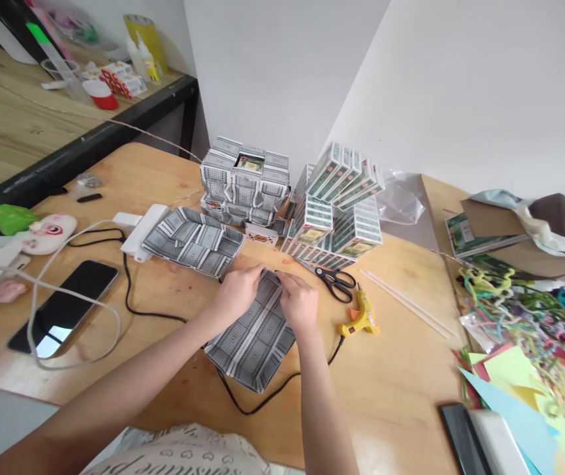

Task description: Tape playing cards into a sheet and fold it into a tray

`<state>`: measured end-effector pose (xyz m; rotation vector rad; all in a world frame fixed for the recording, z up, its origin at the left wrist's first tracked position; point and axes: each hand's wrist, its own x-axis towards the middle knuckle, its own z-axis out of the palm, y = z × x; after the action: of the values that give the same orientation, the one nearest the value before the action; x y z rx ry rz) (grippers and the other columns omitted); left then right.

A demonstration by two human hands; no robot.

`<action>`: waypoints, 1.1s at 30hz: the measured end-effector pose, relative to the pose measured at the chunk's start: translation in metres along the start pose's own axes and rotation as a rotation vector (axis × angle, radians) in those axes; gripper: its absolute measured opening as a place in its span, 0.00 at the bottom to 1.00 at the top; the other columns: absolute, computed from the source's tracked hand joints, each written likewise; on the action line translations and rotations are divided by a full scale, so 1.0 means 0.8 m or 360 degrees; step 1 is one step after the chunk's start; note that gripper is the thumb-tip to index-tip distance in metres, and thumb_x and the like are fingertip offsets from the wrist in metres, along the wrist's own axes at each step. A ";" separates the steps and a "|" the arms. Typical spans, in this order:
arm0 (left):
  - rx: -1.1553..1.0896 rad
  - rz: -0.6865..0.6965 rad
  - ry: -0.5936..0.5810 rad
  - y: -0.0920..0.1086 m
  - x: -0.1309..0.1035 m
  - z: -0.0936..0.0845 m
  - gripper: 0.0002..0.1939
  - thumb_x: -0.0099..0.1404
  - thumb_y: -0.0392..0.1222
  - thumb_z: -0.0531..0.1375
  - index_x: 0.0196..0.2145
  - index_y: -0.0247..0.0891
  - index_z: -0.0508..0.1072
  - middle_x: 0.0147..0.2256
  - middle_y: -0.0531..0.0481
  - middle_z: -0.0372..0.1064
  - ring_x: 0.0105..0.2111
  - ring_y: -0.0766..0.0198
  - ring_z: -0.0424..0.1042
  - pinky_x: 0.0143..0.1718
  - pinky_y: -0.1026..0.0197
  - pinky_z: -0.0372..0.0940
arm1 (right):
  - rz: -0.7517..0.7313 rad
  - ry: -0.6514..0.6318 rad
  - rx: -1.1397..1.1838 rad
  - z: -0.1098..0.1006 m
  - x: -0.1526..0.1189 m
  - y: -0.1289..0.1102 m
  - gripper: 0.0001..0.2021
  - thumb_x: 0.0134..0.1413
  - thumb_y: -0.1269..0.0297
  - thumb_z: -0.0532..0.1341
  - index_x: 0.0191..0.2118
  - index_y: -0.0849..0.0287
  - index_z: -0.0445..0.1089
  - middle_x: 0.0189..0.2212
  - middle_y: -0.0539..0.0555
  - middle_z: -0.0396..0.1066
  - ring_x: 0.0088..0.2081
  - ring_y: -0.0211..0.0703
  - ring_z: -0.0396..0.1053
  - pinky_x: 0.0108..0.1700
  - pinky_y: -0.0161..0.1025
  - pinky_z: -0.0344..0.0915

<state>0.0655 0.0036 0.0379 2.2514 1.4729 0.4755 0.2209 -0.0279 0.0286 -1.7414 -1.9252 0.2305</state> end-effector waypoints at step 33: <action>-0.0740 -0.0300 0.0118 -0.014 0.014 0.008 0.12 0.62 0.37 0.52 0.34 0.36 0.76 0.31 0.47 0.75 0.30 0.64 0.71 0.33 0.65 0.60 | 0.1018 -0.0170 0.0960 -0.013 0.022 -0.021 0.11 0.38 0.58 0.62 0.24 0.61 0.76 0.22 0.51 0.74 0.26 0.42 0.67 0.31 0.36 0.59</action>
<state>0.0640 0.0171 0.0272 1.7340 1.4165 0.7586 0.2112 -0.0158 0.0500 -1.8556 -1.1143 1.0298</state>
